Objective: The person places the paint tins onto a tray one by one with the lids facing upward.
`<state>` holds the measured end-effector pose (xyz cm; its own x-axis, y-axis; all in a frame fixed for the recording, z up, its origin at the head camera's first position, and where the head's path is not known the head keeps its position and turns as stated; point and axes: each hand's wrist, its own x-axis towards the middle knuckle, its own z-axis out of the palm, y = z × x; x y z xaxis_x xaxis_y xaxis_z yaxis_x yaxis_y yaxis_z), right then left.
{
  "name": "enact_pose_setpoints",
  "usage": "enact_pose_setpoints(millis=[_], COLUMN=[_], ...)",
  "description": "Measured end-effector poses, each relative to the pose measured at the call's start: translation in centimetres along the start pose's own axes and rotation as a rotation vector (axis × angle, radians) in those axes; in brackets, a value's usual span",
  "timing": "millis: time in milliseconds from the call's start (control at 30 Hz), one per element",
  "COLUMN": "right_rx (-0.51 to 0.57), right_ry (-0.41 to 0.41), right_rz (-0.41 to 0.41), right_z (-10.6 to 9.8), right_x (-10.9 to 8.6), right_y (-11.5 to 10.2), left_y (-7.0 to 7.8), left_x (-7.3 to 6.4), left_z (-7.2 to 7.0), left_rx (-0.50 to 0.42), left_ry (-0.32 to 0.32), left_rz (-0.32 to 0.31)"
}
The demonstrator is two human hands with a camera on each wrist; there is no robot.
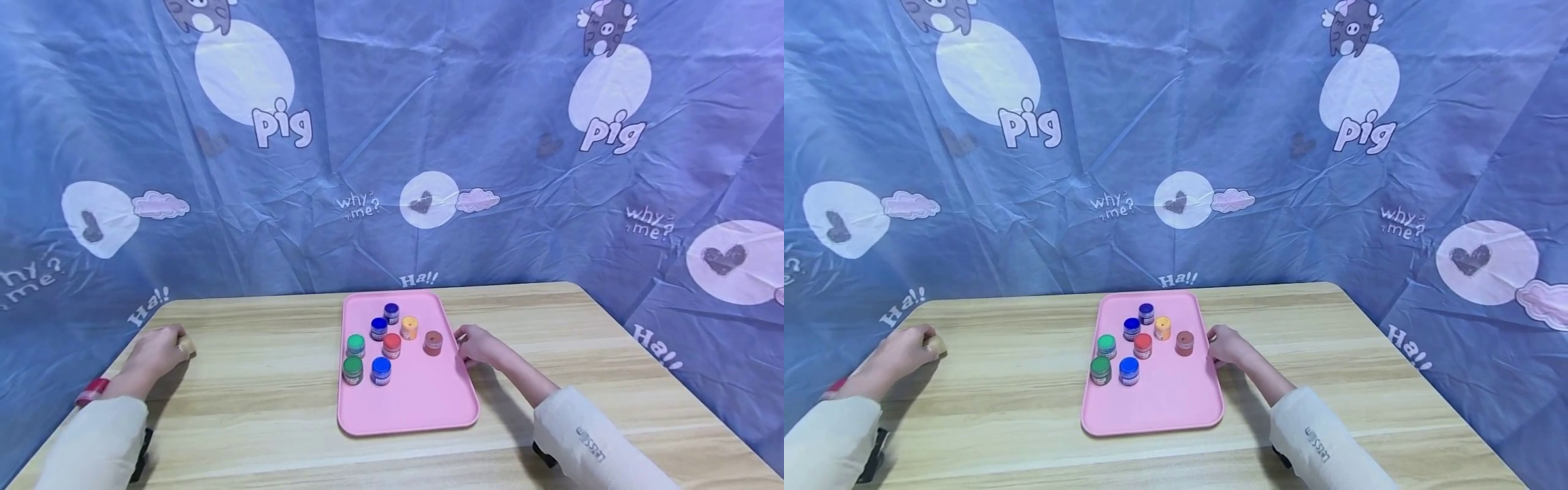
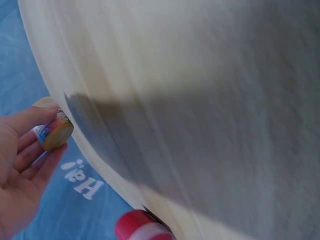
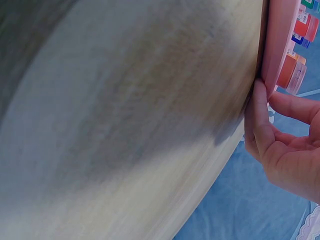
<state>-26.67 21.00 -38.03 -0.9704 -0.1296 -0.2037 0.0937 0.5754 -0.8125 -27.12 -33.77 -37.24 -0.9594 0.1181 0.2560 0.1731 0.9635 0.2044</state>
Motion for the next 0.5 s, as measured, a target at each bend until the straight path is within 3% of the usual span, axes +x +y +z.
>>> enact_pose_setpoints(millis=[267, 500], right_rx=[-0.011, -0.012], right_ry=[0.015, 0.016], right_rz=[0.009, 0.012], right_z=[0.0, 0.1], right_x=[-0.1, -0.1], right_y=[-0.1, -0.1], left_y=[2.9, 6.3], left_x=[0.4, 0.7], left_z=[-0.1, -0.5], left_rx=[-0.048, -0.061], left_ry=[-0.018, 0.021], left_rz=[-0.01, 0.045])
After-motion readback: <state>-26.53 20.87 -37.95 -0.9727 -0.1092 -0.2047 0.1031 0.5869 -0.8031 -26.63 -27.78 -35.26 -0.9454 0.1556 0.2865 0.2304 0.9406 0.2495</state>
